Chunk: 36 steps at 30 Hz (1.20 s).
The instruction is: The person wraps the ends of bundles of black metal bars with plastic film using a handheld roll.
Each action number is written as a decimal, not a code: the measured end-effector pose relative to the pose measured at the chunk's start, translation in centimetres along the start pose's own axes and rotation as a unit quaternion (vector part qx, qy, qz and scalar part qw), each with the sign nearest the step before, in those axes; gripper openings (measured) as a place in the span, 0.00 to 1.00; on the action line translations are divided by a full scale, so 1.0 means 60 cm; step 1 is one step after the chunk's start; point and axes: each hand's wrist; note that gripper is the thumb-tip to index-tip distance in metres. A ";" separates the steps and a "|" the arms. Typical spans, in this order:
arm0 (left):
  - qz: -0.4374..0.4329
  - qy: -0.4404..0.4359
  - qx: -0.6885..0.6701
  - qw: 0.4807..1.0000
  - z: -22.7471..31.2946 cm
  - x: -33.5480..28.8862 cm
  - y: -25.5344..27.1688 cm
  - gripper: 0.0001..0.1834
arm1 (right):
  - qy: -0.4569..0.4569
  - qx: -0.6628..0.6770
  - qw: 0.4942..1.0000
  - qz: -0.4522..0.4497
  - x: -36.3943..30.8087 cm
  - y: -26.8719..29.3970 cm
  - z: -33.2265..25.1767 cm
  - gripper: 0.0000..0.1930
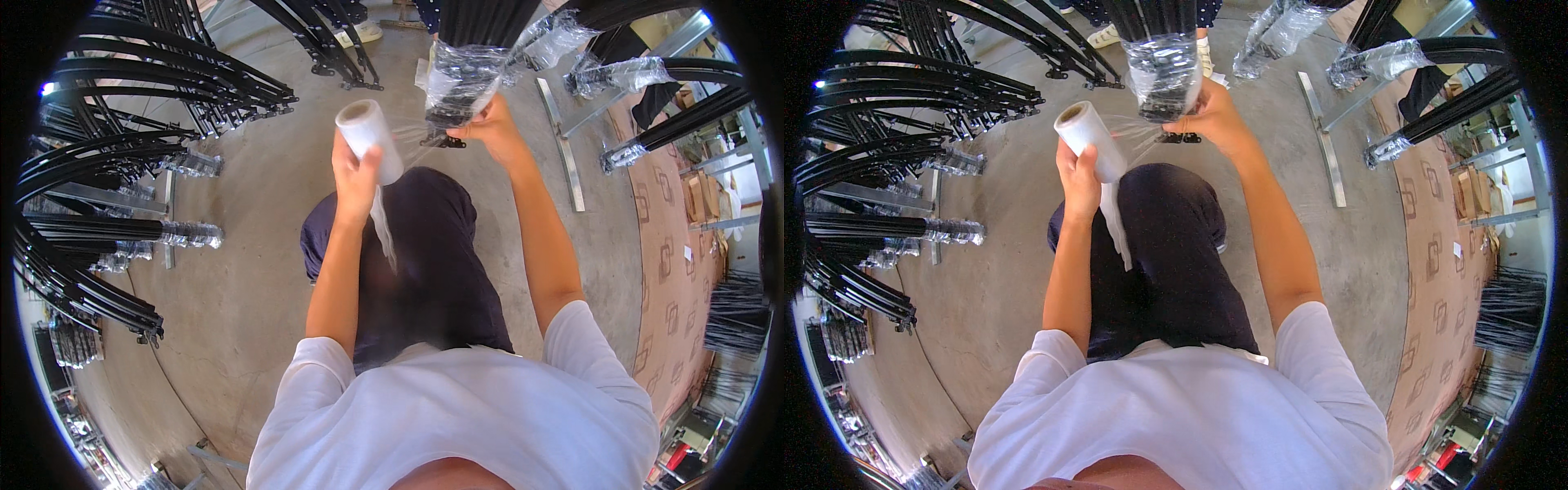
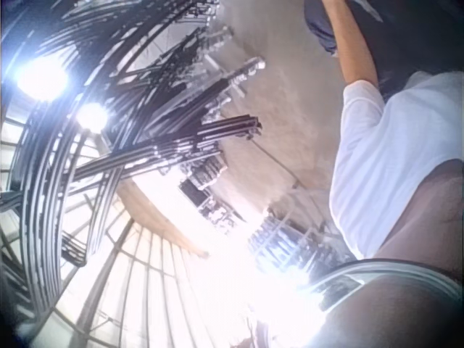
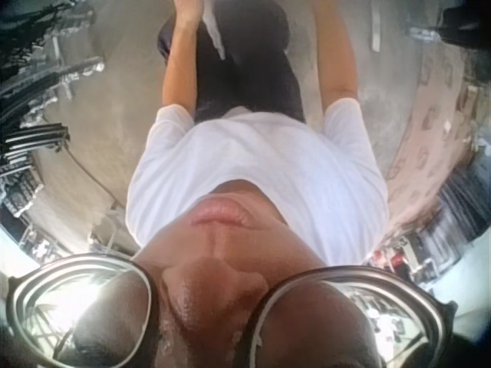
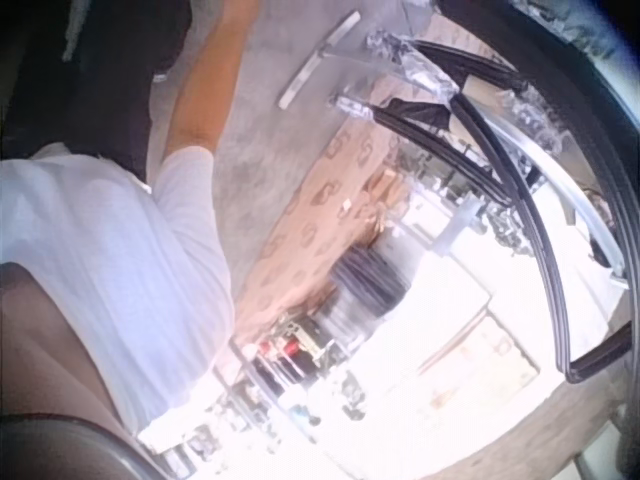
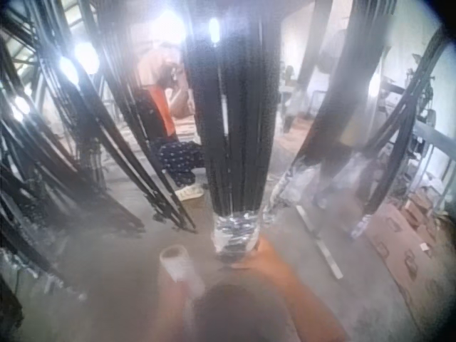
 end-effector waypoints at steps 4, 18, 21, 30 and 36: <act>0.086 -0.058 0.208 0.973 -0.011 0.026 0.014 0.23 | 0.028 0.029 0.999 0.022 -0.010 -0.006 0.006 0.26; -0.239 -0.016 0.011 0.971 -0.009 0.096 -0.036 0.26 | 0.026 0.060 0.997 0.040 -0.046 -0.004 -0.012 0.27; -0.237 0.019 0.022 0.971 0.003 0.114 -0.014 0.30 | 0.022 0.071 0.996 0.039 -0.049 -0.009 -0.012 0.29; -0.240 0.002 -0.122 0.963 -0.029 0.139 -0.064 0.25 | 0.070 0.199 0.978 0.010 -0.063 -0.032 0.001 0.32; -0.280 0.035 -0.176 0.943 -0.057 0.140 -0.085 0.23 | 0.099 0.239 0.964 0.063 -0.045 -0.031 0.015 0.18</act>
Point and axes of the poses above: each hand's wrist, its own x-axis towards the middle knuckle, its own y-axis out of the back of the hand, z = x × y, and after that the axes turned 5 degrees about -z, right-handed
